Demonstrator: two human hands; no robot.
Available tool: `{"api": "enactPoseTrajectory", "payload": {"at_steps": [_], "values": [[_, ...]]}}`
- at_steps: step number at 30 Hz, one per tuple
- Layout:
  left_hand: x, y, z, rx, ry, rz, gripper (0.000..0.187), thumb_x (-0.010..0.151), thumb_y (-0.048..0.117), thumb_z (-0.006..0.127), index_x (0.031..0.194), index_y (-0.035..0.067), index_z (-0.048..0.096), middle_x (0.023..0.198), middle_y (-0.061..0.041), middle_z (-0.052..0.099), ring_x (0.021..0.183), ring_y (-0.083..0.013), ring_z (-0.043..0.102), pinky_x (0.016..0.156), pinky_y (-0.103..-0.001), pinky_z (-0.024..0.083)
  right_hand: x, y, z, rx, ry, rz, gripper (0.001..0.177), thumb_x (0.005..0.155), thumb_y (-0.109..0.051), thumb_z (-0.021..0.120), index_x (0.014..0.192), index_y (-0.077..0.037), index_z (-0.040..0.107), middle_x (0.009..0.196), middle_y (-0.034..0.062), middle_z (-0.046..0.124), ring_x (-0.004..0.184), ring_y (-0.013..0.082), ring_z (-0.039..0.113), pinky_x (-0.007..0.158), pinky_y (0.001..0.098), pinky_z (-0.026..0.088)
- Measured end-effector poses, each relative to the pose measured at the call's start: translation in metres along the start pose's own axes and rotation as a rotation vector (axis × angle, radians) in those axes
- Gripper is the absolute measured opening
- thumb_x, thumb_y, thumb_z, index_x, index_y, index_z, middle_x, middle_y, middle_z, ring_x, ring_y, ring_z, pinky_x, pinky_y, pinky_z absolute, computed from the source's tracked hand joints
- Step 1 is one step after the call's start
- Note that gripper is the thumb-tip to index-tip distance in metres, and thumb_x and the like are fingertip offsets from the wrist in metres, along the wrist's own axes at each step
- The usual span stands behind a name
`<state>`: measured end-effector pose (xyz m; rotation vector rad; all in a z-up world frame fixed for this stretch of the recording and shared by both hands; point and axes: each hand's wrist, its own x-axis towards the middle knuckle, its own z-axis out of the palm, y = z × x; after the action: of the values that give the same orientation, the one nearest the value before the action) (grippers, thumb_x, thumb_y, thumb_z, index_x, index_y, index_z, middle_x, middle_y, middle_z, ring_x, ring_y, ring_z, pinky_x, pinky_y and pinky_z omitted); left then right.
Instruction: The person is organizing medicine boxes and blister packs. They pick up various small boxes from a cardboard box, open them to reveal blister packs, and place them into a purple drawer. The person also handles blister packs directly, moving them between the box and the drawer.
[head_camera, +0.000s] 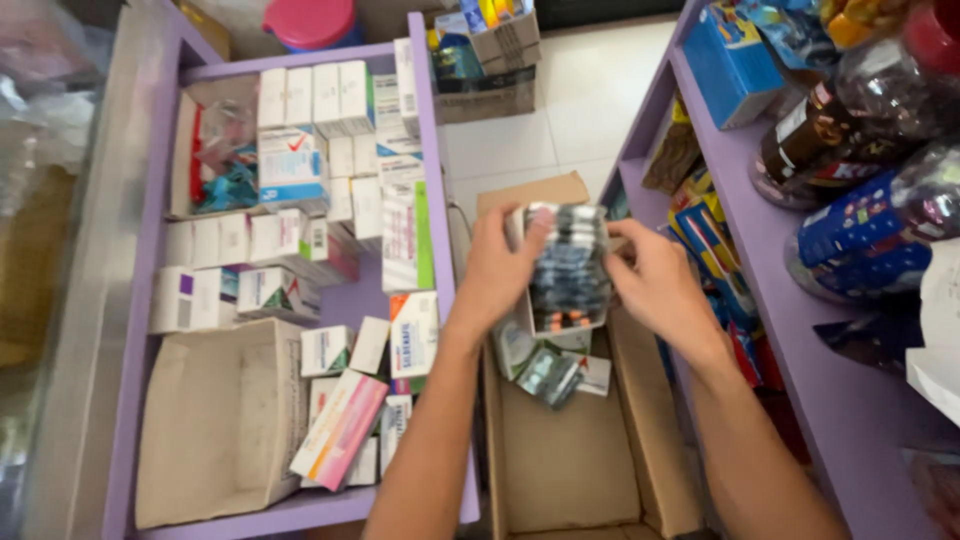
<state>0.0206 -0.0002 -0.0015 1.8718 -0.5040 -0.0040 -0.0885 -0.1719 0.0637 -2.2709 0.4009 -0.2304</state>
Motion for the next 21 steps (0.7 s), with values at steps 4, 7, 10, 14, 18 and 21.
{"api": "enactPoseTrajectory", "payload": {"at_steps": [4,7,10,14,18,21], "values": [[0.0,0.021,-0.012,-0.109,0.048,0.095,0.049,0.094,0.037,0.076,0.126,0.003,0.061,0.123,-0.021,0.064,0.115,-0.0311,0.063,0.101,-0.04,0.05,0.01,0.008,0.01,0.083,0.069,-0.003,0.027,0.095,-0.013,0.066,0.12,-0.002,0.069,0.079,0.0122,0.074,0.066,0.0174,0.068,0.06,0.0332,0.052],[0.002,0.017,-0.017,-0.382,0.082,-0.041,0.046,0.087,0.022,0.075,0.126,0.005,0.059,0.122,-0.016,0.062,0.104,-0.0233,0.065,0.088,-0.036,0.055,0.012,0.0,0.01,0.213,0.094,-0.071,0.025,0.097,-0.016,0.068,0.116,-0.001,0.071,0.081,0.0048,0.072,0.068,0.0101,0.063,0.06,0.029,0.05],[0.001,0.021,-0.025,-0.835,0.002,-0.155,0.045,0.089,0.012,0.069,0.131,0.007,0.054,0.112,-0.012,0.067,0.097,-0.0194,0.065,0.082,-0.033,0.054,0.011,-0.016,0.01,0.323,0.073,-0.109,0.024,0.1,-0.019,0.068,0.115,-0.001,0.07,0.087,0.0013,0.069,0.074,0.0079,0.06,0.065,0.0265,0.049],[-0.012,0.037,-0.047,-1.012,0.046,-0.042,0.045,0.096,0.009,0.067,0.139,0.005,0.053,0.116,-0.007,0.064,0.106,-0.0156,0.061,0.092,-0.029,0.051,0.013,-0.048,0.014,0.557,0.031,-0.227,0.024,0.105,-0.02,0.061,0.122,-0.002,0.061,0.104,-0.0009,0.064,0.094,0.0049,0.058,0.084,0.0225,0.048],[-0.029,0.05,-0.091,-1.06,0.14,0.038,0.047,0.095,0.011,0.067,0.14,0.007,0.052,0.116,-0.005,0.064,0.107,-0.0141,0.061,0.096,-0.028,0.05,0.015,-0.072,0.031,0.68,-0.141,-0.265,0.026,0.109,-0.022,0.054,0.128,-0.003,0.056,0.11,-0.0009,0.063,0.1,0.0054,0.057,0.088,0.0225,0.048],[-0.041,0.052,-0.139,-0.969,0.208,-0.015,0.045,0.094,0.015,0.065,0.136,0.006,0.054,0.114,-0.005,0.065,0.103,-0.0146,0.061,0.09,-0.028,0.051,0.013,-0.103,0.048,0.633,-0.265,-0.22,0.032,0.108,-0.024,0.054,0.134,-0.004,0.058,0.11,0.0029,0.065,0.097,0.0088,0.059,0.082,0.026,0.05]]}}
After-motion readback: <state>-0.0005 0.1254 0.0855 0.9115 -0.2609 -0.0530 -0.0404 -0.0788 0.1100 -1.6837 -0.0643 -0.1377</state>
